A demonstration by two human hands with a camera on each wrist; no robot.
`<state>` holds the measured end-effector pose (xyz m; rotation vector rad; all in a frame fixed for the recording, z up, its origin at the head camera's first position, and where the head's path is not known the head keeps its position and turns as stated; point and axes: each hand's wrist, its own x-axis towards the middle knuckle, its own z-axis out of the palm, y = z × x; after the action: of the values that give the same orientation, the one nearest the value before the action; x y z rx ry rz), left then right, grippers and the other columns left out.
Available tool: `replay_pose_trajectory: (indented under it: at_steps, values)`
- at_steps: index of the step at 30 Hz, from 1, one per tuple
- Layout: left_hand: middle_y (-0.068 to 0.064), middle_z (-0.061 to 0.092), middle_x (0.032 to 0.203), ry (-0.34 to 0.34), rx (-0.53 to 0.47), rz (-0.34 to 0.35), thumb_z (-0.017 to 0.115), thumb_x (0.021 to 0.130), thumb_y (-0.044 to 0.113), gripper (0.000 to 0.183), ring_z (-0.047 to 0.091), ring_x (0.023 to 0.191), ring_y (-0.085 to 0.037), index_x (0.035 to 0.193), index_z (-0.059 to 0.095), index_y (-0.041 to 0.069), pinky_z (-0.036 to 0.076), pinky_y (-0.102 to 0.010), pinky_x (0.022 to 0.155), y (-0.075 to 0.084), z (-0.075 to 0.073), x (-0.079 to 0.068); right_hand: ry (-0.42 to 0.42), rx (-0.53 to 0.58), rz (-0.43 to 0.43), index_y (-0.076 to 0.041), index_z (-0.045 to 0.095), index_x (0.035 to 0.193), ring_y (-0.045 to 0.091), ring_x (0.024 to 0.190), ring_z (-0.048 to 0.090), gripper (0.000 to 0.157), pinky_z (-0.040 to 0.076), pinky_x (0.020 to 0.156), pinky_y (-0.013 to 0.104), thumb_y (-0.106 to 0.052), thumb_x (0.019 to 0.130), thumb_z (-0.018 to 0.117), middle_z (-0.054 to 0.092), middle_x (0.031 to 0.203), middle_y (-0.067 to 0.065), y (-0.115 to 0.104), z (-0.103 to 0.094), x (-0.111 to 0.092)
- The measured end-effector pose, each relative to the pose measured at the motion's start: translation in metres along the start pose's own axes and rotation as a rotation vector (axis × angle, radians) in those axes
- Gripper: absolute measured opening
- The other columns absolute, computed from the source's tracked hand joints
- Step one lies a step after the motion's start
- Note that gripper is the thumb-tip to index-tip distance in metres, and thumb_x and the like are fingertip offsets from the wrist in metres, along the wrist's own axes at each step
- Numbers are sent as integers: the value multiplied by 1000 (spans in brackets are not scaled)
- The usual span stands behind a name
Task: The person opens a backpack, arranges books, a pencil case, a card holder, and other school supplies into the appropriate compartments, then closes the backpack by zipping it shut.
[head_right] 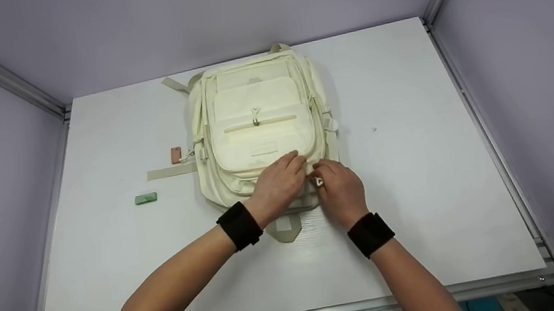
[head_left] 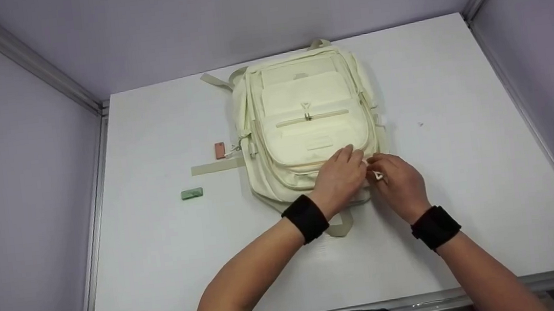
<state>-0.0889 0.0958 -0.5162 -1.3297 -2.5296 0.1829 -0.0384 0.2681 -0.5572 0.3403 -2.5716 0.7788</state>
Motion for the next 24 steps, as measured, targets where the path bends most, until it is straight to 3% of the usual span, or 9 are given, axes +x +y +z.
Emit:
replay_pose_trajectory:
  at_steps: [6,10,13,17,24]
  values:
    - [-5,62,127,6,3,0,57,102,14,19,56,128,-25,110,74,14,45,-34,107,-2,1,-1,12,-3,11,-3,73,99,28,109,68,17,54,91,42,0,85,82,74,110,10,13,-4,3]
    - [-5,63,122,41,-1,-4,55,102,13,21,58,125,-26,106,75,15,47,-33,106,-2,2,-1,21,-23,46,-3,72,102,30,108,67,19,54,89,44,-8,87,82,73,112,12,27,-7,6]
    - [-5,63,123,26,-18,-2,56,102,12,20,58,126,-26,107,75,15,46,-33,106,-2,2,-1,20,-38,83,-3,72,103,31,106,67,18,54,87,44,-10,89,81,73,112,12,36,-9,11]
    - [-5,62,126,-5,-29,7,57,103,12,19,56,127,-26,110,74,15,46,-33,107,-2,2,-1,25,-63,132,-4,73,103,31,96,68,14,54,77,44,-10,91,79,74,107,12,44,-8,19]
    - [-3,61,124,12,-11,-2,56,103,14,18,56,123,-25,110,72,17,48,-33,102,-1,3,2,-6,-88,151,-4,73,104,31,84,69,16,53,67,44,-14,92,78,74,99,14,49,-6,24]
